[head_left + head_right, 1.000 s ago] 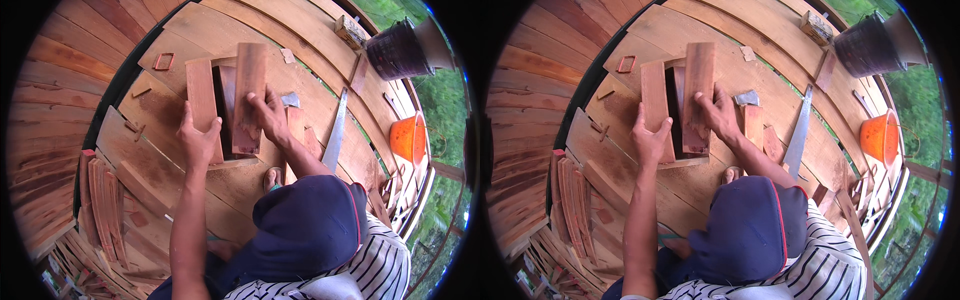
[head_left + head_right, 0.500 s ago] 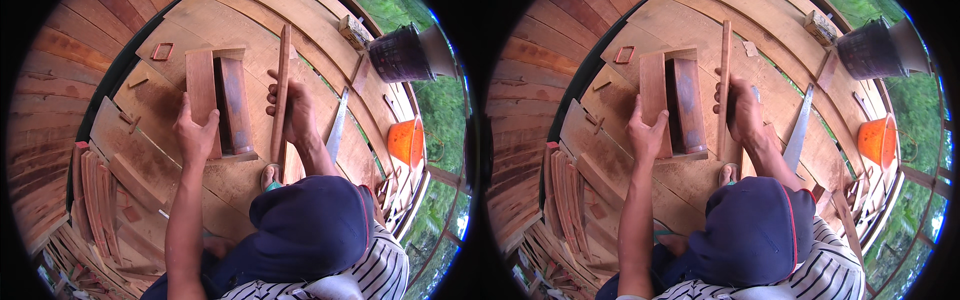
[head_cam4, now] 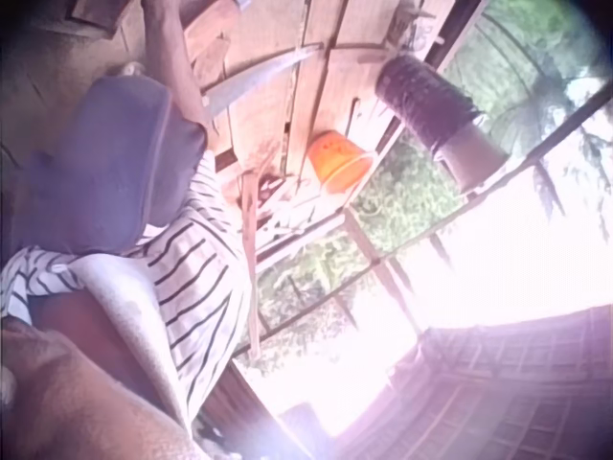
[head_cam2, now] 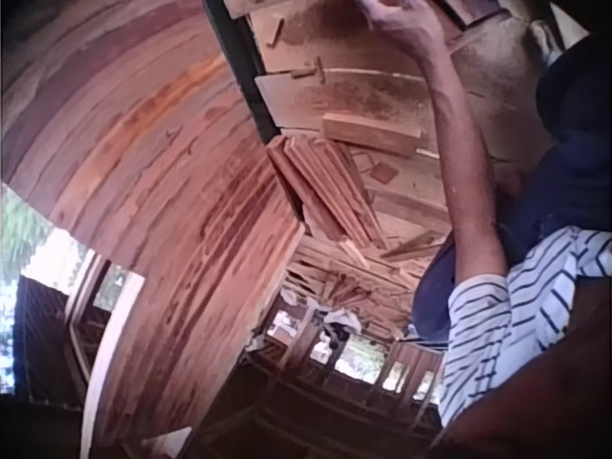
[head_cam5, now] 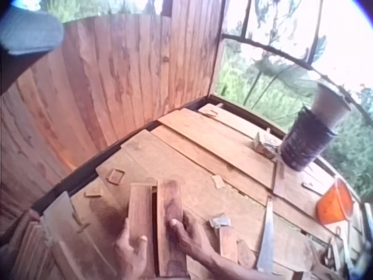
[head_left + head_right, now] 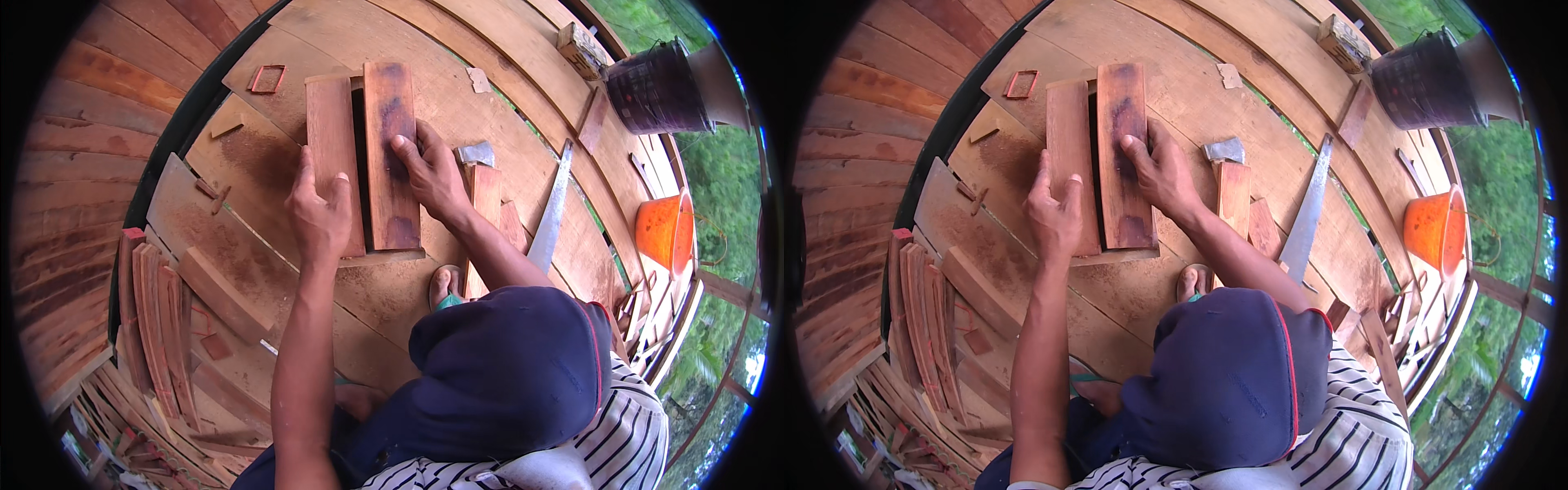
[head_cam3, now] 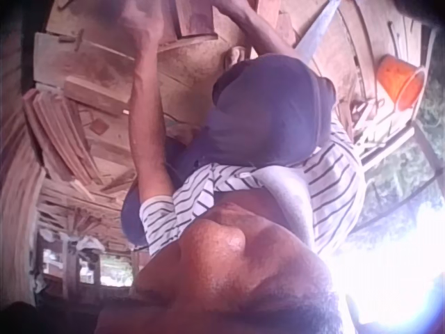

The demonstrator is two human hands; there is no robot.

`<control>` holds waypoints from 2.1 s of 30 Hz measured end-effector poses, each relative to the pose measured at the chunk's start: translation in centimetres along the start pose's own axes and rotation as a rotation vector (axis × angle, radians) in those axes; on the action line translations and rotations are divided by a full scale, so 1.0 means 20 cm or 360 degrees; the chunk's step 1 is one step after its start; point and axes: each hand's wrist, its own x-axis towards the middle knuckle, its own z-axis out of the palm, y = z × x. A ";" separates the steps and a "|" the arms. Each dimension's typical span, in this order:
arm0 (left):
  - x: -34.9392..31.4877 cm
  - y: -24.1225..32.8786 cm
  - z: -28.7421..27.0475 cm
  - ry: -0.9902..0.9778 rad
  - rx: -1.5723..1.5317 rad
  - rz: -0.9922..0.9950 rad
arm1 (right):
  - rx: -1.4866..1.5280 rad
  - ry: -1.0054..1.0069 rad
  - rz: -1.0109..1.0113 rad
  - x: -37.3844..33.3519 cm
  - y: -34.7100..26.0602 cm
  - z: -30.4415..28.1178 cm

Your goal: The person assembles a small wooden box by fitting planks together on a wooden floor. They repeatedly align and adjust the pieces, then use a hand saw to cut a plank to size.

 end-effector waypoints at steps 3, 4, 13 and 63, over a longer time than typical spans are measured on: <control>0.00 0.01 0.00 -0.0008 0.0010 -0.0001 | -0.0111 0.0026 -0.0037 0.02 0.05 0.03; 0.00 0.01 0.00 -0.0003 0.0023 0.0019 | -0.0148 0.0038 -0.0037 0.01 0.06 0.03; 0.00 0.01 0.01 -0.0012 -0.0008 -0.0097 | -0.0158 0.0032 -0.0047 0.01 0.08 0.06; 0.01 0.00 0.01 0.0001 -0.0057 -0.0131 | -0.0214 -0.0056 0.0082 0.02 0.09 0.04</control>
